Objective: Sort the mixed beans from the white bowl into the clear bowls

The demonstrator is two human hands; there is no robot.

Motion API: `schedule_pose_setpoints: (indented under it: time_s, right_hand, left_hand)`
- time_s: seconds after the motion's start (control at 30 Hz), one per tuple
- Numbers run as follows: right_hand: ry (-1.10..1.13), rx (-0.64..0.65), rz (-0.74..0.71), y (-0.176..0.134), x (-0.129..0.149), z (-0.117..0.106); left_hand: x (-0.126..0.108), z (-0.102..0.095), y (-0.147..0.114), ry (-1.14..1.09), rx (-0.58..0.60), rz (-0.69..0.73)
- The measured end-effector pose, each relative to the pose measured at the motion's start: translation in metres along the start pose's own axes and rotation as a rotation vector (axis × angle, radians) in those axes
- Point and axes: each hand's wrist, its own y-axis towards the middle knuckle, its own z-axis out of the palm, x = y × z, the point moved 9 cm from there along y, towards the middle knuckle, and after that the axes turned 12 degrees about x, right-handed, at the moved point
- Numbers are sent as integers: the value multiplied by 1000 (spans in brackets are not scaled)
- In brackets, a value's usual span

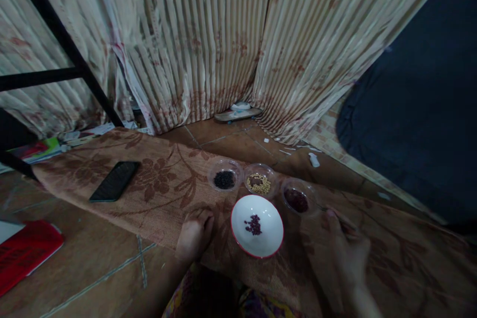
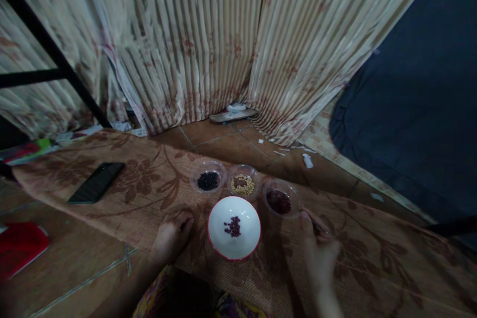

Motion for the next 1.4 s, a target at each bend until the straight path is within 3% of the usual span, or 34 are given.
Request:
schedule_pose_setpoints:
  time_s: [0.23,0.43,0.57,0.83,1.4]
  right_hand:
    - [78,85,118,-36,-14,13]
    - [69,285,250,-66,-27,32]
    - [1,424,207,-74,-23,46]
    - [-71,540,175,-77,-13,62]
    - [-53,524,186,-76,-14,67]
  left_hand:
    - [1,1,-1,9,3,-20]
    - [0,2,-1,0,38,-26]
    - [0,1,-1,-5,32,-31]
    - [-2,0,-1,-8,44,-31]
    - [-2,1,0,-19,63,-40]
